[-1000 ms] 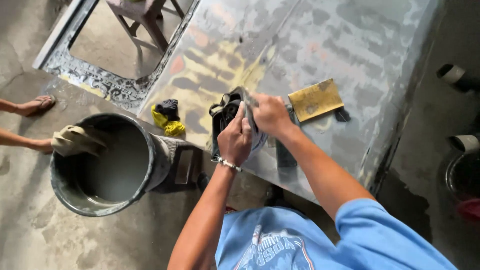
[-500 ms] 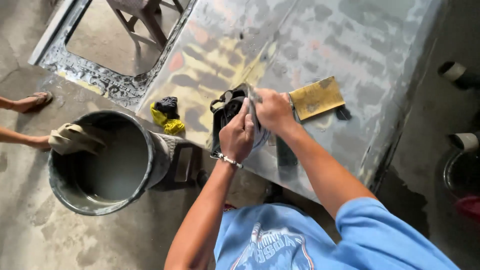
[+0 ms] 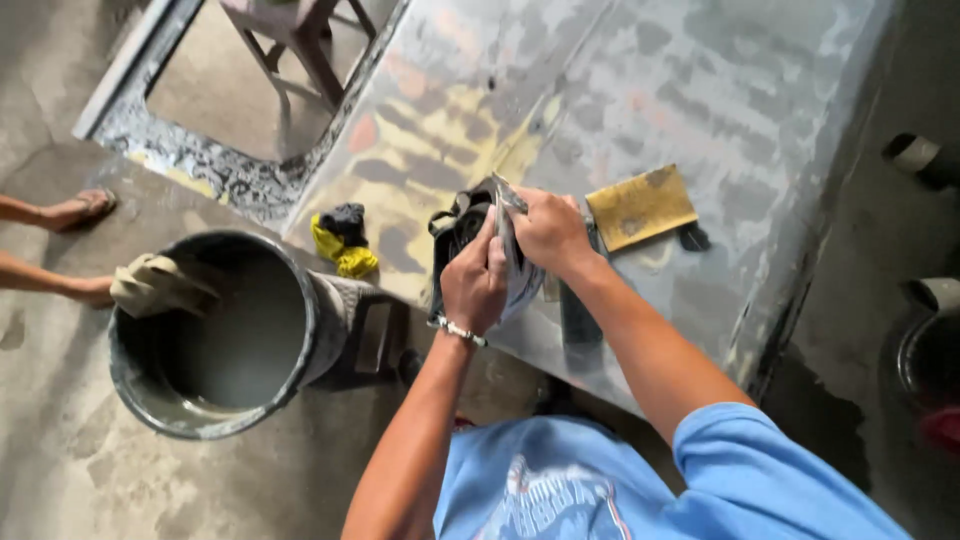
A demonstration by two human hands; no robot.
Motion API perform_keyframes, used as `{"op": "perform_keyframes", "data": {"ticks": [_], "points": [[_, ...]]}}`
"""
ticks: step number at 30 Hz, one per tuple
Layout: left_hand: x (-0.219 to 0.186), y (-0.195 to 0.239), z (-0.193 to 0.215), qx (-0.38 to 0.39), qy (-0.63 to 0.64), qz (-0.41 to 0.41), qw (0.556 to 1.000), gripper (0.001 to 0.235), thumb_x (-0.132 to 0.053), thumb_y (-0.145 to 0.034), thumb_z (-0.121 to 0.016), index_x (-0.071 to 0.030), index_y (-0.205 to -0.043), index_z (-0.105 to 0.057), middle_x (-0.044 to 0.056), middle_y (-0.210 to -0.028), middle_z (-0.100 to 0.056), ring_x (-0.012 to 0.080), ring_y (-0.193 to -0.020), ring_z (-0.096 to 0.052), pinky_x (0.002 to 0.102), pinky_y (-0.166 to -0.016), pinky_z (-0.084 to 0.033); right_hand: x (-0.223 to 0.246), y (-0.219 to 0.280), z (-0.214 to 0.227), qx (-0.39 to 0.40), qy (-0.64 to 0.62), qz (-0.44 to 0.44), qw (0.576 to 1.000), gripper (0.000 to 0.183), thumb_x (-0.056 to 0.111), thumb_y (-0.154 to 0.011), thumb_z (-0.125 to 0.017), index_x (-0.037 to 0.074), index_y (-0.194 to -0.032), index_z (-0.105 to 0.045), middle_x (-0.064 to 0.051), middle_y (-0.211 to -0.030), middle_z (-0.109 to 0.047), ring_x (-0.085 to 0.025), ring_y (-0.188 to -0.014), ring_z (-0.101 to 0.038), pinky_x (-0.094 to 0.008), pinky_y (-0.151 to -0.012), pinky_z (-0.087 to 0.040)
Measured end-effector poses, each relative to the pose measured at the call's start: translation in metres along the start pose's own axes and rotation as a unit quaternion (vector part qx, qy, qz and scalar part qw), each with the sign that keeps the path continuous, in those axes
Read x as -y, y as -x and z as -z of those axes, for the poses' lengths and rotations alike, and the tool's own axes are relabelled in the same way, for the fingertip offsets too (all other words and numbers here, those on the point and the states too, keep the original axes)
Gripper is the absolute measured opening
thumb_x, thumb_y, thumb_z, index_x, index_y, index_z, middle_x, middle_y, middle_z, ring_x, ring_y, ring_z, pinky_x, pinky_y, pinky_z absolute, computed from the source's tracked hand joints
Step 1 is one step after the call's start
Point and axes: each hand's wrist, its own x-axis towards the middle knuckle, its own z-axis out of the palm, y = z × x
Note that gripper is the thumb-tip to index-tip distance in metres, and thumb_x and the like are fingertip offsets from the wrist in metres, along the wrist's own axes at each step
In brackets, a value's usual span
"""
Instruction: Sanding the exterior surface of a motorcycle helmet using sandpaper and water.
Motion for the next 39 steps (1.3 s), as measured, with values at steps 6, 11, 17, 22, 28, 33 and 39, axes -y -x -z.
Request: {"op": "perform_keyframes", "data": {"ticks": [6,11,17,22,28,33,39], "points": [[0.033,0.001,-0.008,-0.066,0.009,-0.099,0.993,0.044,-0.035,-0.106,-0.045,-0.018,-0.144,-0.06,0.018,-0.095,-0.074,0.037,-0.077,-0.071,0.044,-0.064,-0.054,-0.013,0.016,-0.022,-0.041,0.019,0.179,0.983,0.058,0.013,-0.084,-0.057,0.02,-0.141,-0.064,-0.019,-0.11,-0.074,-0.038,-0.1,-0.069,-0.05,-0.088,-0.046],[0.009,-0.025,0.023,0.014,-0.003,0.052,0.999,0.047,-0.034,-0.101,-0.047,-0.025,-0.146,-0.058,0.018,-0.09,-0.073,0.0386,-0.081,-0.07,0.047,-0.071,-0.054,-0.065,-0.038,-0.008,-0.098,-0.05,0.077,0.991,0.033,0.015,-0.092,-0.063,0.01,-0.123,-0.073,-0.013,-0.094,-0.073,-0.027,-0.09,-0.064,-0.039,-0.078,-0.049],[0.041,-0.017,0.041,-0.071,0.142,0.052,0.986,0.041,-0.025,-0.104,-0.043,-0.006,-0.137,-0.059,0.017,-0.116,-0.074,0.0289,-0.106,-0.069,0.038,-0.092,-0.051,-0.141,-0.016,-0.018,-0.073,-0.42,-0.042,0.904,0.013,0.012,-0.102,-0.067,0.001,-0.106,-0.073,0.002,-0.096,-0.066,-0.008,-0.087,-0.057,-0.025,-0.079,-0.047],[0.03,-0.003,0.059,-0.095,0.306,0.022,0.947,0.041,-0.021,-0.107,-0.041,0.005,-0.131,-0.061,0.013,-0.113,-0.072,0.0168,-0.105,-0.065,0.03,-0.095,-0.051,-0.134,0.02,-0.021,-0.04,-0.534,-0.103,0.838,0.012,0.009,-0.099,-0.063,0.001,-0.105,-0.07,-0.001,-0.098,-0.071,-0.01,-0.089,-0.066,-0.027,-0.082,-0.052],[-0.008,0.025,0.08,-0.102,0.34,0.075,0.932,0.034,-0.02,-0.106,-0.053,0.006,-0.121,-0.07,0.006,-0.097,-0.069,0.0098,-0.086,-0.055,0.026,-0.078,-0.047,-0.12,0.053,-0.024,-0.024,-0.603,-0.131,0.786,0.014,0.004,-0.099,-0.062,-0.002,-0.11,-0.068,-0.004,-0.102,-0.071,-0.012,-0.093,-0.068,-0.028,-0.087,-0.054],[-0.031,0.039,0.083,-0.083,0.369,0.006,0.926,0.026,-0.018,-0.1,-0.065,0.003,-0.114,-0.069,-0.002,-0.094,-0.071,0.0046,-0.087,-0.061,0.021,-0.078,-0.051,-0.085,0.068,-0.004,-0.044,-0.425,-0.067,0.902,0.021,0.006,-0.103,-0.064,-0.005,-0.119,-0.071,-0.004,-0.105,-0.072,-0.009,-0.092,-0.063,-0.025,-0.084,-0.05],[-0.038,0.047,0.082,-0.069,0.364,-0.013,0.929,0.023,-0.022,-0.101,-0.068,0.001,-0.101,-0.071,-0.001,-0.084,-0.068,0.0054,-0.08,-0.06,0.022,-0.073,-0.049,-0.072,0.072,0.005,-0.101,-0.501,-0.035,0.859,0.024,0.007,-0.104,-0.061,-0.002,-0.126,-0.068,-0.002,-0.11,-0.071,-0.008,-0.097,-0.065,-0.023,-0.089,-0.052]]}}
